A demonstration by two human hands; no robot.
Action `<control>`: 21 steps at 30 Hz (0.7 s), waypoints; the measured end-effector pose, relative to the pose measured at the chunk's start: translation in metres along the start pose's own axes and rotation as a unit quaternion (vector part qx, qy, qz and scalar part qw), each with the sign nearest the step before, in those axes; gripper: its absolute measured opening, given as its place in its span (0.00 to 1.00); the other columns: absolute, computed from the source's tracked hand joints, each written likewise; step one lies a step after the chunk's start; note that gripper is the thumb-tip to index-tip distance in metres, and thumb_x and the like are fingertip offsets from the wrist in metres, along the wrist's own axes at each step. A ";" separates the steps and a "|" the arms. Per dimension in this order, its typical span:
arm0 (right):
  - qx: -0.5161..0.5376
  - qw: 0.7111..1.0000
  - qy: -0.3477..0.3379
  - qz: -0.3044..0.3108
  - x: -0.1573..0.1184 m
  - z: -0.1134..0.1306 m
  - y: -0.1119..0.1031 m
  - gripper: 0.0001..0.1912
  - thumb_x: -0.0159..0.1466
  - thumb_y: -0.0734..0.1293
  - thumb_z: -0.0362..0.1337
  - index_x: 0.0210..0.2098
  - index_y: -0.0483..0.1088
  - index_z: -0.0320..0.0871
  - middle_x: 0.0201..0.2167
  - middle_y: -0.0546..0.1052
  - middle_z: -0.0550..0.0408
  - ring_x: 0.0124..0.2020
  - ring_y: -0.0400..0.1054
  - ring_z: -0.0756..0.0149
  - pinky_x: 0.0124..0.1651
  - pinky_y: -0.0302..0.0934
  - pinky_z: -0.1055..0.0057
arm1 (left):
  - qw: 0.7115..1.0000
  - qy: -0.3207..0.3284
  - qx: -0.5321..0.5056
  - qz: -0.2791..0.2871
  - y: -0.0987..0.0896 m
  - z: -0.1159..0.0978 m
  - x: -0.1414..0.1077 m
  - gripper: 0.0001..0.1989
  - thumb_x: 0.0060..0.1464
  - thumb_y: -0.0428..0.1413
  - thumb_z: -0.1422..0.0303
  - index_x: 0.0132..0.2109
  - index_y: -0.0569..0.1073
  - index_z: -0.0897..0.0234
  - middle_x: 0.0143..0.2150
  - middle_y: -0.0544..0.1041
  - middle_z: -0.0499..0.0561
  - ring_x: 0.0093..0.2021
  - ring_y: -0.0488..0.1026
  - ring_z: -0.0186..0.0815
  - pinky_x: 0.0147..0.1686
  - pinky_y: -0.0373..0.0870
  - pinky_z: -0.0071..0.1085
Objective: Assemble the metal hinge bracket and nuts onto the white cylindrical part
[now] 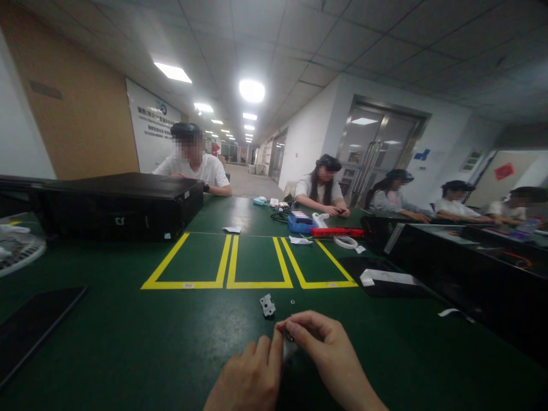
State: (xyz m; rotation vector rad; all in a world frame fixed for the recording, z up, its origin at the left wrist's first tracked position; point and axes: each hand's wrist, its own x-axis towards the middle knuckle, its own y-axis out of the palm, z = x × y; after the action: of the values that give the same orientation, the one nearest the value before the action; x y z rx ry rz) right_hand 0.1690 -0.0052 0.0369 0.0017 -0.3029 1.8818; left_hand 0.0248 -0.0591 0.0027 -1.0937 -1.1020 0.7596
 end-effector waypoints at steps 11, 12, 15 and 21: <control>-0.167 0.962 -0.194 0.096 0.003 -0.003 -0.019 0.10 0.65 0.64 0.42 0.43 0.75 0.53 0.40 0.78 0.58 0.43 0.72 0.57 0.60 0.53 0.51 | 1.000 0.011 0.012 0.013 -0.004 0.000 0.000 0.18 0.54 0.48 0.79 0.51 0.69 0.66 0.36 0.75 0.51 0.32 0.73 0.33 0.28 0.71 0.24; -0.169 0.961 -0.192 0.106 0.003 -0.001 -0.021 0.10 0.66 0.63 0.42 0.43 0.75 0.54 0.40 0.78 0.58 0.43 0.72 0.57 0.60 0.52 0.50 | 1.000 0.012 0.013 0.010 -0.004 0.000 0.000 0.18 0.54 0.48 0.79 0.51 0.69 0.66 0.36 0.75 0.51 0.32 0.73 0.33 0.28 0.71 0.24; -0.180 0.958 -0.179 0.129 0.004 0.005 -0.024 0.10 0.66 0.63 0.43 0.45 0.74 0.56 0.40 0.78 0.61 0.44 0.72 0.57 0.61 0.51 0.50 | 1.000 0.011 0.018 0.006 -0.004 0.000 0.000 0.21 0.54 0.49 0.79 0.55 0.66 0.67 0.37 0.75 0.51 0.32 0.74 0.33 0.28 0.72 0.24; -0.246 0.936 -0.186 0.168 0.003 0.018 -0.028 0.13 0.66 0.64 0.34 0.47 0.72 0.57 0.41 0.77 0.63 0.44 0.72 0.59 0.62 0.51 0.56 | 0.998 0.036 0.045 0.012 -0.008 -0.001 0.000 0.21 0.55 0.48 0.79 0.57 0.64 0.68 0.37 0.75 0.52 0.33 0.75 0.34 0.29 0.74 0.25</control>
State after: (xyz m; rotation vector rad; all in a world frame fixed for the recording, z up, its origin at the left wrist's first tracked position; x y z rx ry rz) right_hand 0.1909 0.0023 0.0606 -0.0358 -1.0887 2.0884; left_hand 0.0259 -0.0615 0.0103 -1.0527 -0.9861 0.7759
